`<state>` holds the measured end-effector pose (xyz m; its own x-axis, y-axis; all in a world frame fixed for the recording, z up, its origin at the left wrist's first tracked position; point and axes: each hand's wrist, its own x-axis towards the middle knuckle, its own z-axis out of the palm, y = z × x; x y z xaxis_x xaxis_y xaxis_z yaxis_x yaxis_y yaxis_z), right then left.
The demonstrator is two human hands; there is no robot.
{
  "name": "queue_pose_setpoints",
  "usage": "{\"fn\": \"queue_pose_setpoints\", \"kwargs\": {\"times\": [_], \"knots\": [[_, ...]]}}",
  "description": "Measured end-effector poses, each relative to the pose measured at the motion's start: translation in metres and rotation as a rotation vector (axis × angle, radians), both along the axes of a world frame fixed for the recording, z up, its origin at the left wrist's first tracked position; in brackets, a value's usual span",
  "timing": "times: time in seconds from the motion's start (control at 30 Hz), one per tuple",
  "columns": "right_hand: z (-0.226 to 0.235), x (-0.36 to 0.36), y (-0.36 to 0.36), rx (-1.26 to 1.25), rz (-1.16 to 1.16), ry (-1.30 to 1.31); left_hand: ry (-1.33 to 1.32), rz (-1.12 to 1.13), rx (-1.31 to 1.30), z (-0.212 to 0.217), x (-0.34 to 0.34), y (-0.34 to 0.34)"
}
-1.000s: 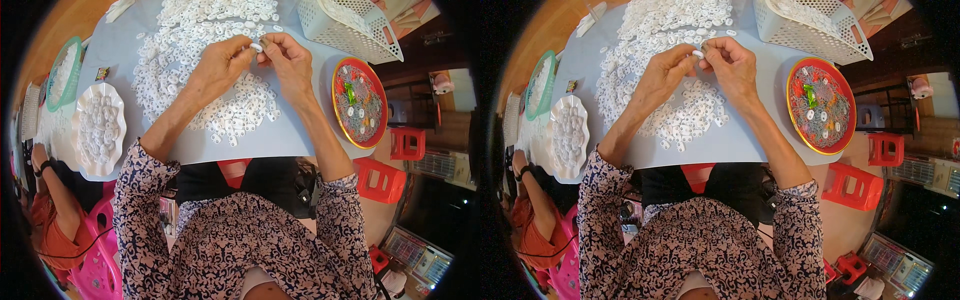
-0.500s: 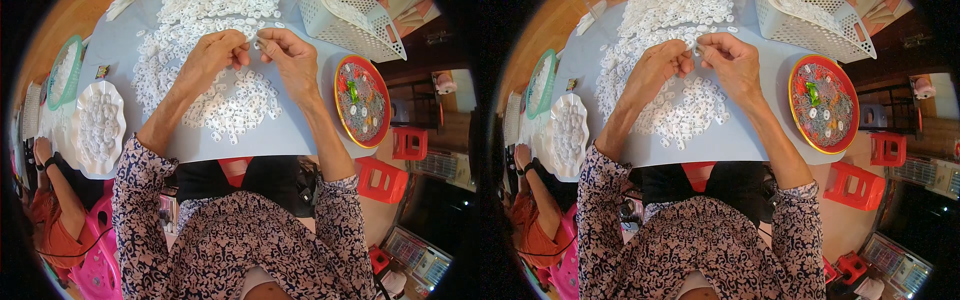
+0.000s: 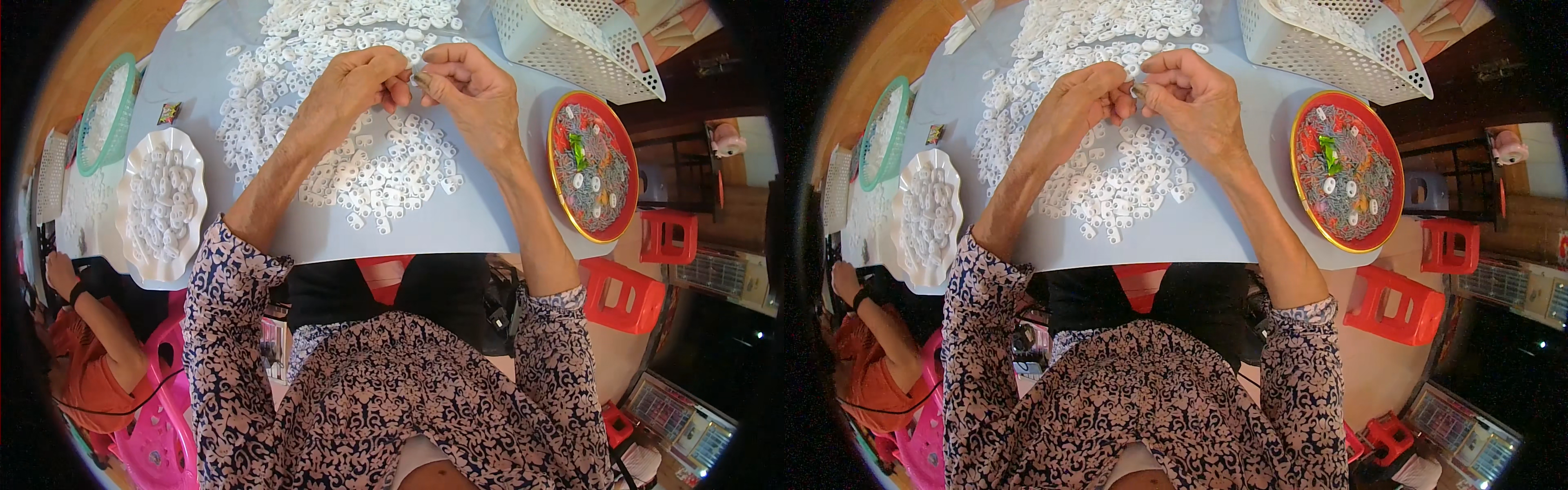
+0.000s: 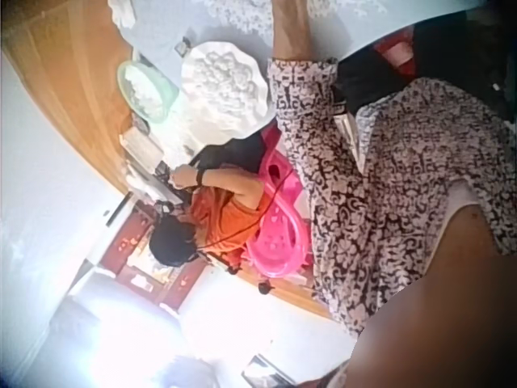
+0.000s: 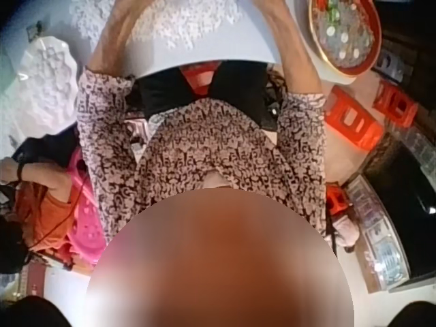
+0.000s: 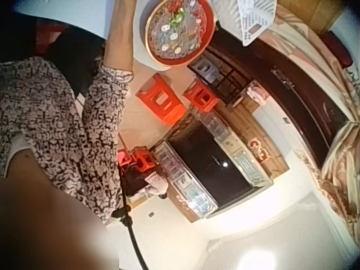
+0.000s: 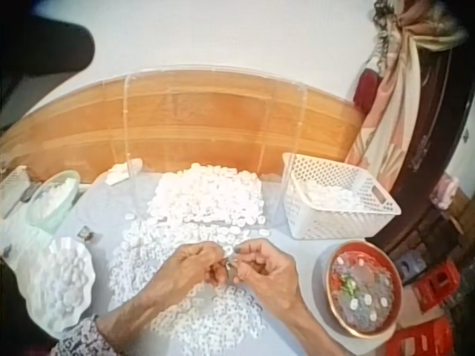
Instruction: Manually joining small white plastic fastener components together at a workstation table.
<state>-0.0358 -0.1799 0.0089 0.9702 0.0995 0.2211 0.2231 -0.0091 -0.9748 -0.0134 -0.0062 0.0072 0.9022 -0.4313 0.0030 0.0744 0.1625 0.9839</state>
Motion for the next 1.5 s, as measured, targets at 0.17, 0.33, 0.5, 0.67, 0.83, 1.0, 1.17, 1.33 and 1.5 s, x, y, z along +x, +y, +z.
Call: {"fn": "queue_pose_setpoints", "kwargs": {"times": [0.17,0.33,0.5,0.67,0.83,1.0,1.17,1.33,1.5], "knots": [[0.002,-0.001,0.001,-0.039,-0.002,-0.004,-0.087,0.01,0.071,-0.001,0.004,0.001],[0.003,-0.001,0.0,-0.04,0.023,-0.029,-0.156,-0.028,0.159,-0.001,0.004,0.001],[0.002,-0.001,0.0,-0.062,0.016,-0.043,-0.167,-0.095,0.248,-0.004,0.008,0.006],[0.002,-0.001,0.0,-0.102,0.011,-0.049,-0.224,-0.115,0.312,0.0,0.006,0.003],[-0.002,-0.001,0.003,-0.034,-0.001,-0.072,-0.225,-0.096,0.256,-0.001,0.005,0.003],[0.002,-0.003,0.004,-0.017,-0.022,-0.089,-0.252,-0.036,0.196,-0.005,0.004,-0.001],[-0.002,-0.003,0.006,0.01,-0.013,-0.108,-0.258,-0.038,0.187,-0.008,0.005,0.0],[-0.004,-0.002,0.003,0.013,0.017,-0.116,-0.231,-0.012,0.22,-0.006,0.004,-0.001],[-0.007,-0.001,0.007,-0.109,-0.016,-0.185,-0.249,-0.005,0.229,-0.007,0.004,0.0]]}}
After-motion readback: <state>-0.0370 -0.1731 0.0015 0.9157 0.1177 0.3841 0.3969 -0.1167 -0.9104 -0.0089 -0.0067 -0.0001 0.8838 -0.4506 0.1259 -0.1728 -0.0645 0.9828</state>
